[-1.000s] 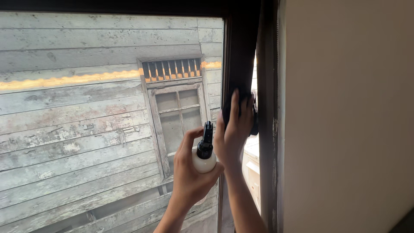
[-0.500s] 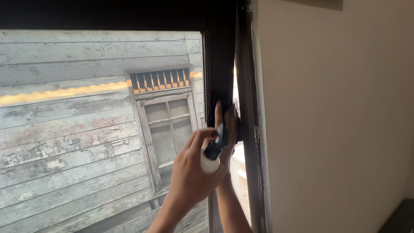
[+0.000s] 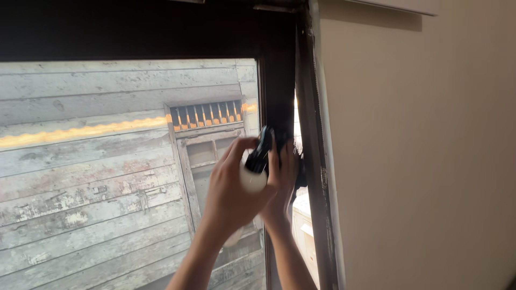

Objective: The person sprays a liquid onto a window frame and wipes the inner track and frame edges with a cloth.

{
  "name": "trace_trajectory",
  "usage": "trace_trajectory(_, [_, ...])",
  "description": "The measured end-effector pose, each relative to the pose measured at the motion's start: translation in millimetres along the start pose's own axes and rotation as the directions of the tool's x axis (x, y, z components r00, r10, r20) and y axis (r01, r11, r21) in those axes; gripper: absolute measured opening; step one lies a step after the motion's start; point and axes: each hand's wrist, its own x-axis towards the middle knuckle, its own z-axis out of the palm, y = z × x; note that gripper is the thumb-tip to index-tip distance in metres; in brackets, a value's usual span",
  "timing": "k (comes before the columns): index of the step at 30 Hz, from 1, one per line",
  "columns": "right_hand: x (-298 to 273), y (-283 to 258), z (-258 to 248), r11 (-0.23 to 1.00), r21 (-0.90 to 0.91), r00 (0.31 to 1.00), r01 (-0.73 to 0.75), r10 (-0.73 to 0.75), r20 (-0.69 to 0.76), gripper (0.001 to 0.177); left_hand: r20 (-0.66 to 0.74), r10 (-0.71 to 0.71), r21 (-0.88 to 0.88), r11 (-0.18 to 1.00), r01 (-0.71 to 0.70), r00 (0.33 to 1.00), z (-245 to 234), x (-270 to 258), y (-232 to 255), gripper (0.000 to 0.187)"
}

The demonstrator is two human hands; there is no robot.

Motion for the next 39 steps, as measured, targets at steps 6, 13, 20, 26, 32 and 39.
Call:
trace_trajectory(6, [62,-7,3,0.999,0.005,0.999,0.033,-0.033,0.008,0.060,-0.066,-0.127,-0.042,0.991,0.125,0.990,-18,-29,7,0.074])
trace_trajectory(13, [34,-15,-2,0.999,0.025,0.999,0.042,-0.042,0.006,0.064,-0.013,-0.243,-0.139,0.961,0.239,0.970,-21,-29,8,0.068])
trace_trajectory(20, [75,-13,1,0.999,0.017,0.999,0.034,-0.035,0.040,0.060,-0.053,-0.194,-0.123,0.975,0.186,0.980,-20,-26,10,0.069])
trace_trajectory(26, [34,-16,-6,1.000,0.020,0.999,-0.019,0.019,0.040,0.065,-0.048,-0.205,-0.129,0.972,0.198,0.978,-25,-31,14,0.070])
trace_trajectory(32, [84,-12,1,0.993,0.075,0.995,-0.090,0.087,0.047,0.062,-0.065,-0.116,-0.106,0.988,0.109,0.991,-30,-27,14,0.076])
trace_trajectory(39, [35,-21,-8,0.999,0.041,1.000,-0.009,0.008,0.026,0.079,-0.001,-0.081,0.067,0.994,0.081,0.997,-21,8,22,0.070])
